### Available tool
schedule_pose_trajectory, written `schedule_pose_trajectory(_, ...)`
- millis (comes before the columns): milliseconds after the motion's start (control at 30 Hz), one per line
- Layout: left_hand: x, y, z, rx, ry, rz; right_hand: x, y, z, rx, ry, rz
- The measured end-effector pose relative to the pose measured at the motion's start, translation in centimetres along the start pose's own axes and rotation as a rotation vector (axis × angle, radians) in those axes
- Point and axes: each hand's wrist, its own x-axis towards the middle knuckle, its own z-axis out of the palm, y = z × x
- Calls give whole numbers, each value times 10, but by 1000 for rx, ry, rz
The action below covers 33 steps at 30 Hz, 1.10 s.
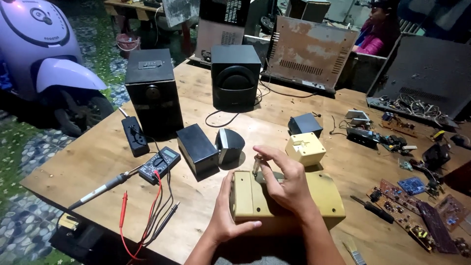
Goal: Securing the plastic casing of an electronic device by fastening screws with a manual screwdriver.
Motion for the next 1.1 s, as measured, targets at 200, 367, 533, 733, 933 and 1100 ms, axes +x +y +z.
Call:
schedule_pose_trajectory(200,1,5,0,-20,-2,0,-3,9,2,5,8,-13)
schedule_pose_trajectory(367,0,1,0,0,-6,-18,-1,7,2,-9,29,-20)
schedule_pose_trajectory(533,1,7,0,-16,-4,-23,1,5,3,-49,70,-22)
schedule_pose_trajectory(733,-2,0,0,-20,-2,-47,4,-3,0,-56,33,11)
schedule_pose_trajectory(933,-1,2,0,-11,-1,-7,4,-5,-2,-41,22,-28)
schedule_pose_trajectory(1100,2,9,-1,-13,-3,0,1,2,1,-28,15,-2)
